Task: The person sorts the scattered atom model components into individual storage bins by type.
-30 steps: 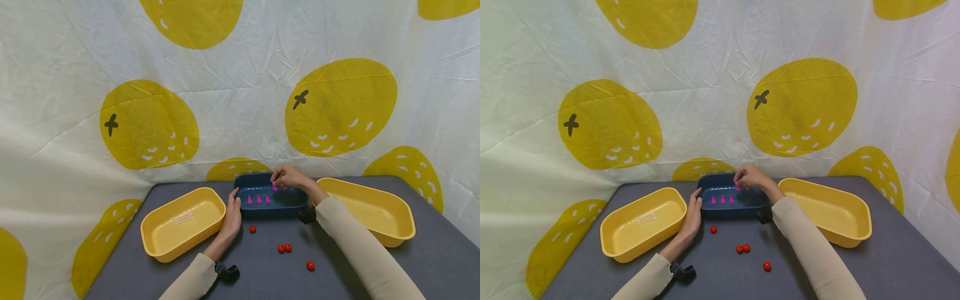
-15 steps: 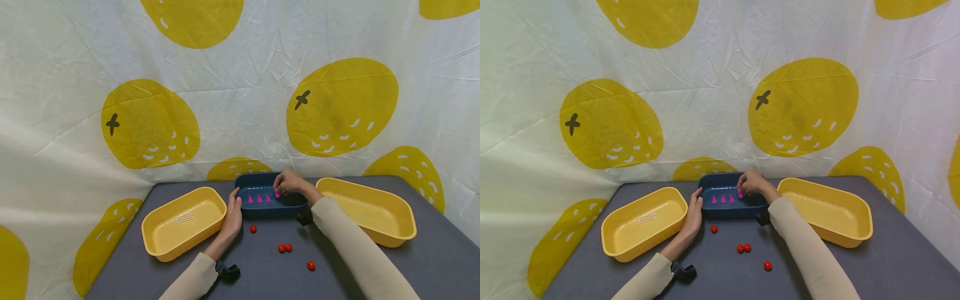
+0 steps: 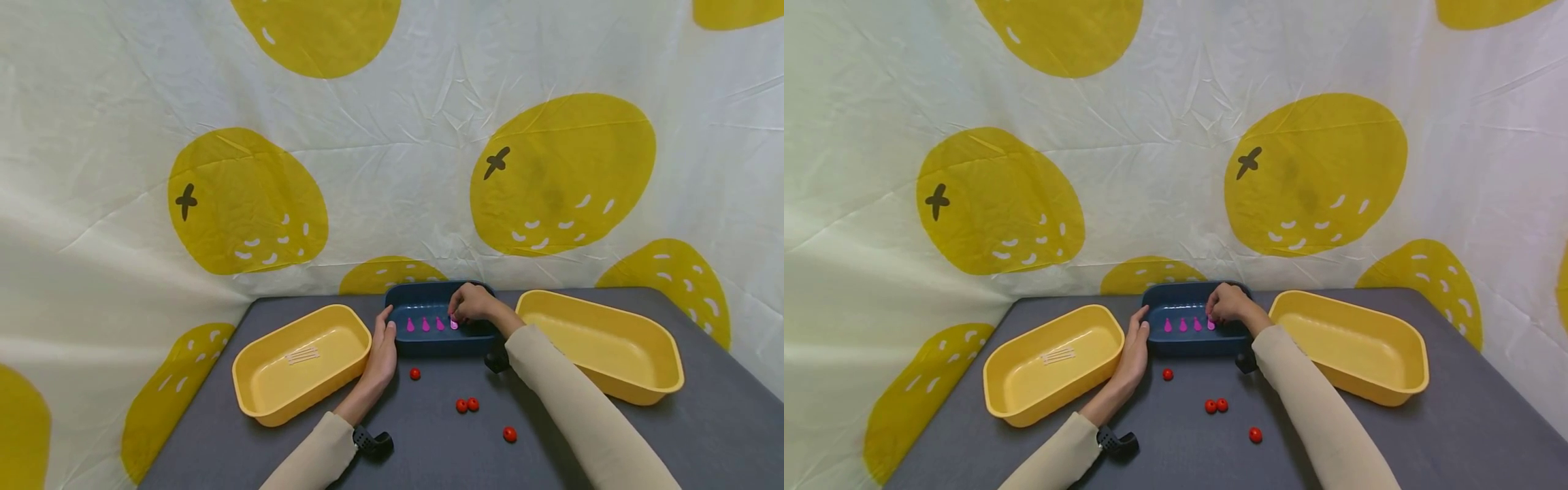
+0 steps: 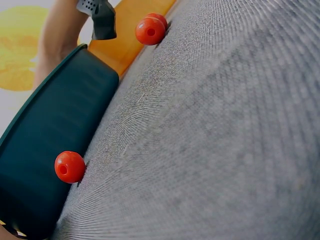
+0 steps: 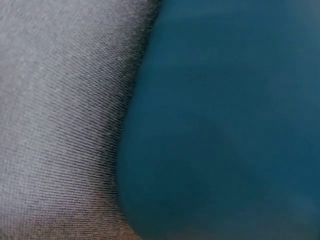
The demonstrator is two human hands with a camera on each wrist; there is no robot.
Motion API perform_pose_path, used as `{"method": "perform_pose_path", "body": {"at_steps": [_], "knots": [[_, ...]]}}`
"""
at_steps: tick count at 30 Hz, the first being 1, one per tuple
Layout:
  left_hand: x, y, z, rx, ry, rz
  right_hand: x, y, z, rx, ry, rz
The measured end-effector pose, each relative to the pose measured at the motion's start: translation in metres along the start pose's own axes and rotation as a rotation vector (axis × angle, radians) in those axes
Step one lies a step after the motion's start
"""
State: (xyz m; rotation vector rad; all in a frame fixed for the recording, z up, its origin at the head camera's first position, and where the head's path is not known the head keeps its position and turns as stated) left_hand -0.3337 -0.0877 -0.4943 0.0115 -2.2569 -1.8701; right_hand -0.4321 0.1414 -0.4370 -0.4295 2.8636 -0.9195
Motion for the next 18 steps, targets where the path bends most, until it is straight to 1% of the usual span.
{"method": "perform_pose_path", "body": {"at_steps": [11, 18], "knots": [[-0.0010, -0.0021, -0.0006, -0.002, -0.004, 0.010, -0.0021, 0.0007, 0.0048, -0.031, 0.019, 0.003], [-0.0007, -0.0001, -0.0006, 0.001, -0.008, 0.009, -0.0008, 0.0019, 0.0055, -0.016, 0.026, 0.008]]}}
Point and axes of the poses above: each hand's wrist, its own x-axis towards the middle knuckle, its own z-axis out of the palm, y = z × x, the point moved 2 cm from there along x, towards the middle knuckle, and after that the axes turned 8 degrees about y, right-handed, at the moved point
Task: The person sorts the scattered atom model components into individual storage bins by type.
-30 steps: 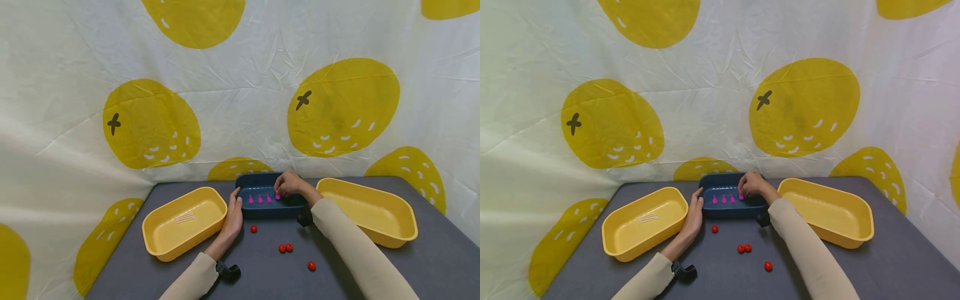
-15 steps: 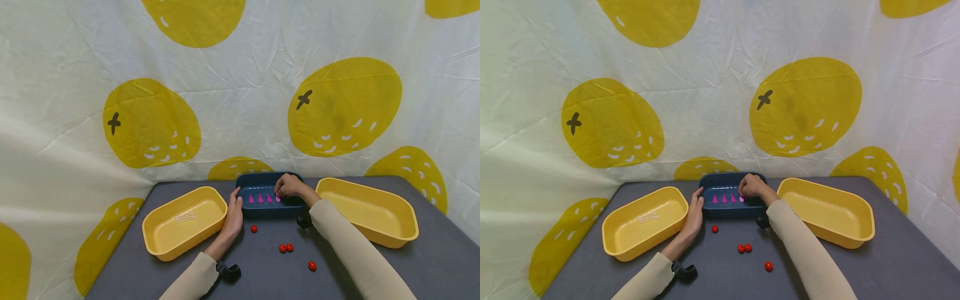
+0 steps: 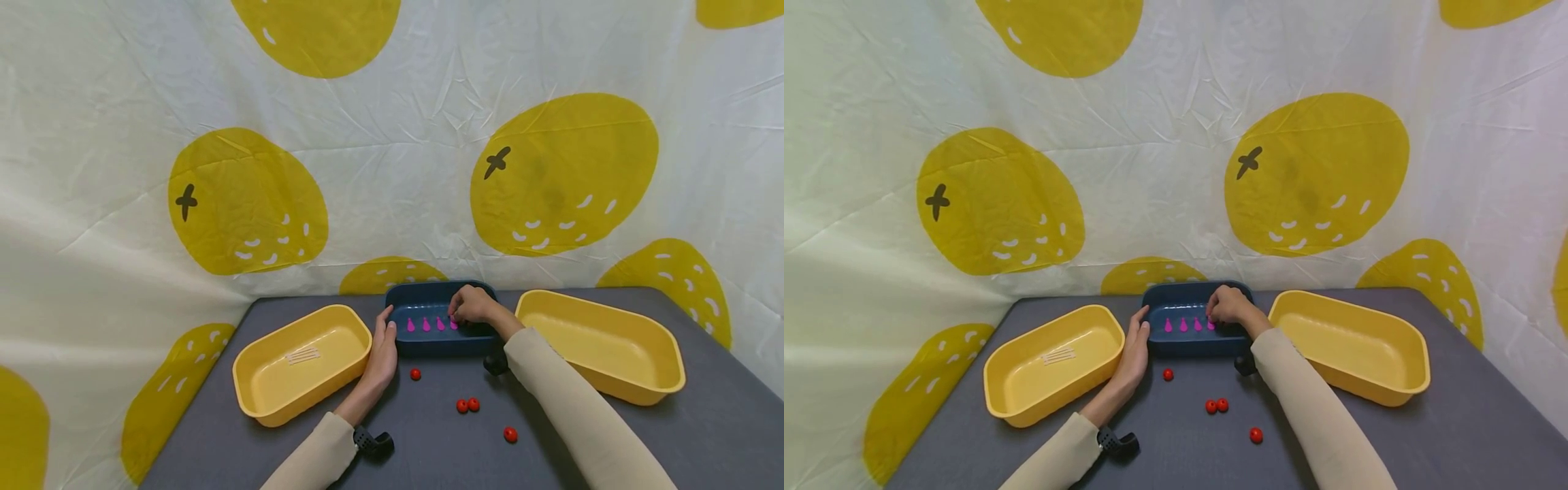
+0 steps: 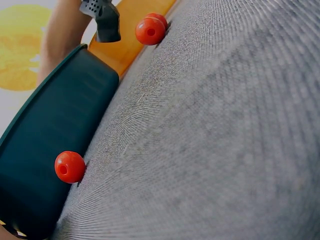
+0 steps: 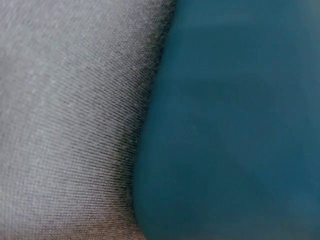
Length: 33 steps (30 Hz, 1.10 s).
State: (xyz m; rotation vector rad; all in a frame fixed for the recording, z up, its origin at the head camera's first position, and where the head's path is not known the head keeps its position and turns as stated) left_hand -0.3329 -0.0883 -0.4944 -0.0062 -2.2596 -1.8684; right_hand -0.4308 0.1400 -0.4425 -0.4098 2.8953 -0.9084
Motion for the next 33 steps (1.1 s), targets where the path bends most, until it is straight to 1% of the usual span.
{"method": "perform_pose_path", "body": {"at_steps": [9, 14, 22, 26, 33], "knots": [[0.001, 0.002, 0.001, 0.007, 0.004, -0.023, -0.001, -0.001, -0.002, 0.013, -0.007, 0.013], [0.000, 0.002, 0.001, 0.009, 0.004, -0.013, -0.002, 0.000, -0.002, 0.007, -0.011, 0.008], [0.001, 0.002, 0.000, -0.004, 0.003, -0.014, -0.002, -0.003, -0.007, -0.023, -0.007, -0.032], [0.002, 0.002, -0.001, -0.007, 0.009, -0.007, -0.002, -0.006, -0.010, -0.024, 0.003, -0.074], [0.002, 0.000, 0.001, -0.007, 0.005, -0.005, -0.013, -0.013, -0.017, -0.014, 0.031, -0.147]]}}
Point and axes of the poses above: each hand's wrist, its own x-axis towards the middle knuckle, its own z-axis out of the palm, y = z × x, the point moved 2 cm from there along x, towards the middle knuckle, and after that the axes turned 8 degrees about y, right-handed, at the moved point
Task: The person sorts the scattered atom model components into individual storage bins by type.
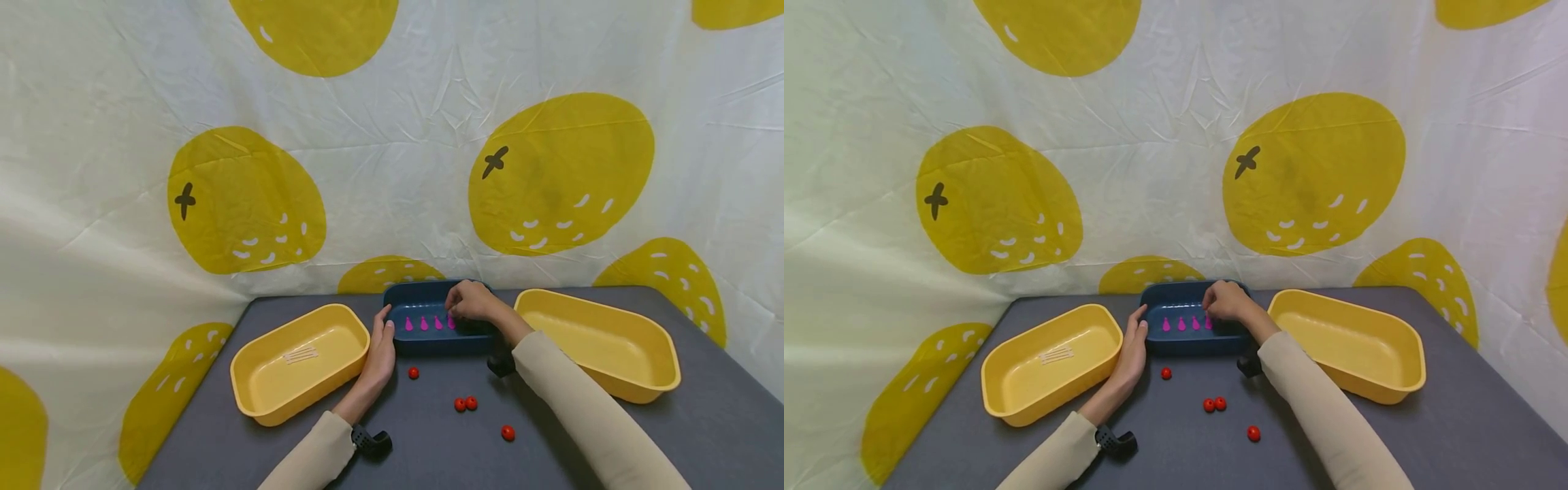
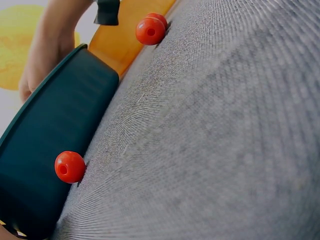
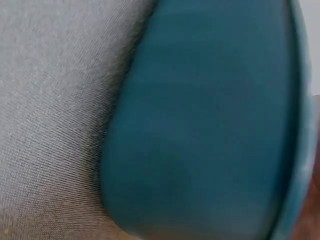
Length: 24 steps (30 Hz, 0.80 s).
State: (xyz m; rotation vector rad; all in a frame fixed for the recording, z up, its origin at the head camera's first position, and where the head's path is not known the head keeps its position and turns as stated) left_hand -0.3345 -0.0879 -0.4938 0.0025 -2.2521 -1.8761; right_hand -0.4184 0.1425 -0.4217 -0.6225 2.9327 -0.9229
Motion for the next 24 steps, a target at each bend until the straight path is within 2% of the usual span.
{"method": "perform_pose_path", "body": {"at_steps": [11, 17, 24], "knots": [[-0.001, 0.000, 0.000, 0.001, -0.001, -0.015, -0.027, -0.010, -0.017, 0.013, 0.067, -0.107], [-0.001, 0.001, 0.000, -0.004, -0.003, -0.020, -0.051, -0.015, -0.029, 0.016, 0.127, -0.112], [-0.001, -0.001, 0.000, 0.007, 0.004, -0.016, -0.090, -0.016, -0.051, 0.076, 0.171, -0.139]]}}
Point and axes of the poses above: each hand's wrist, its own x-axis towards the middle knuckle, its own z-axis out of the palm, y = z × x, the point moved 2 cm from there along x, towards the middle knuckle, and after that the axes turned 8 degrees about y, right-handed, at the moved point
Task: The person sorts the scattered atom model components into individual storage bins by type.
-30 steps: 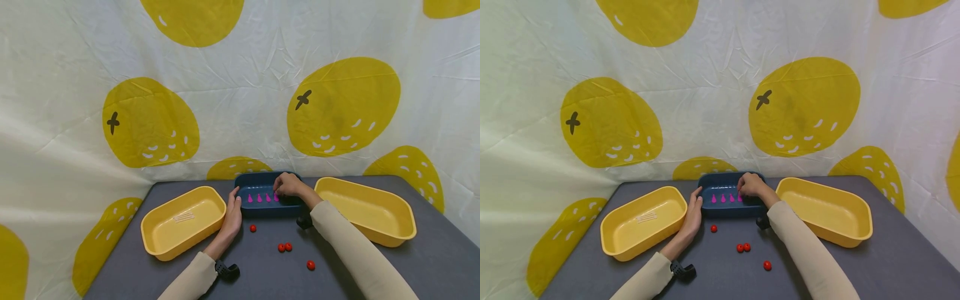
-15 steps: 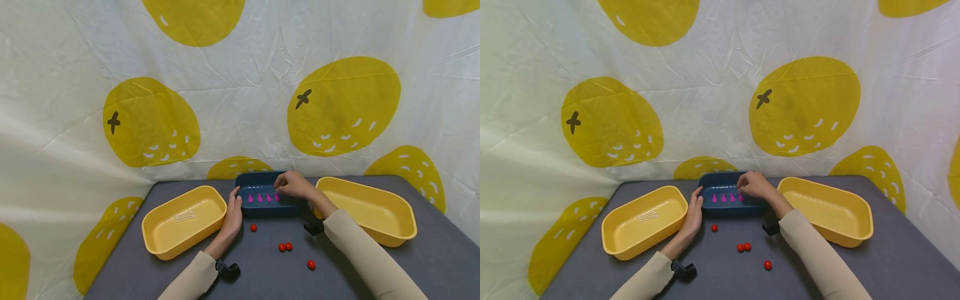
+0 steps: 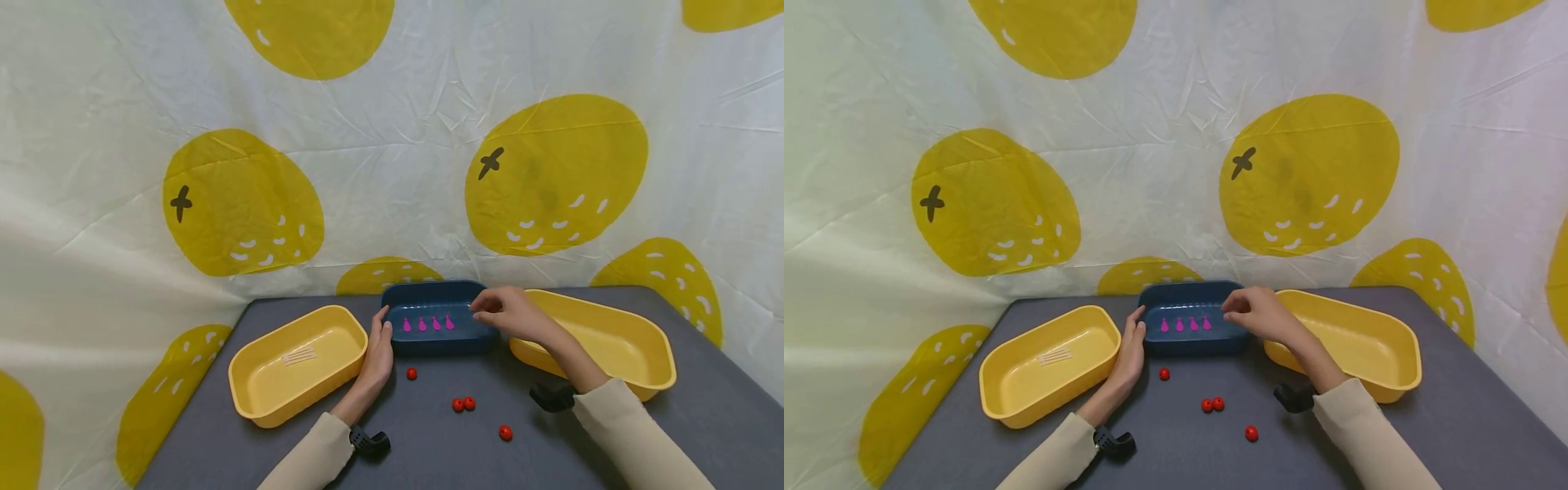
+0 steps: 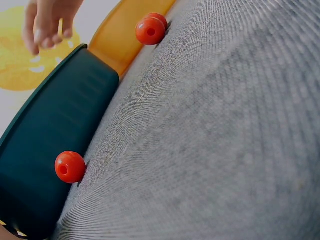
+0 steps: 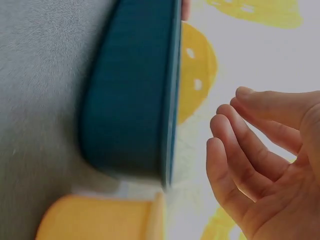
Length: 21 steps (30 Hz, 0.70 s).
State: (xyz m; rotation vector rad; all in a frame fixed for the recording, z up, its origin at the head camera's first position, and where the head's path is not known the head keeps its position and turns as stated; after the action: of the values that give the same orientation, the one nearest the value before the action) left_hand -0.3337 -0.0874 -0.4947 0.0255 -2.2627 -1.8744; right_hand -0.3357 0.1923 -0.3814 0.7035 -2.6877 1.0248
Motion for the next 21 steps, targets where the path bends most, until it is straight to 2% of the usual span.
{"method": "perform_pose_path", "body": {"at_steps": [4, 8, 15, 21], "knots": [[0.000, 0.000, 0.001, 0.017, 0.015, 0.003, -0.020, -0.002, -0.019, 0.000, 0.014, 0.005], [-0.001, 0.001, 0.000, 0.028, 0.027, 0.007, -0.039, -0.002, -0.038, -0.033, 0.064, 0.013], [-0.003, 0.002, -0.001, 0.042, 0.044, 0.010, -0.067, 0.016, -0.071, -0.098, 0.173, 0.011], [-0.005, 0.003, 0.000, 0.041, 0.049, -0.002, -0.090, 0.041, -0.102, -0.091, 0.202, 0.131]]}}
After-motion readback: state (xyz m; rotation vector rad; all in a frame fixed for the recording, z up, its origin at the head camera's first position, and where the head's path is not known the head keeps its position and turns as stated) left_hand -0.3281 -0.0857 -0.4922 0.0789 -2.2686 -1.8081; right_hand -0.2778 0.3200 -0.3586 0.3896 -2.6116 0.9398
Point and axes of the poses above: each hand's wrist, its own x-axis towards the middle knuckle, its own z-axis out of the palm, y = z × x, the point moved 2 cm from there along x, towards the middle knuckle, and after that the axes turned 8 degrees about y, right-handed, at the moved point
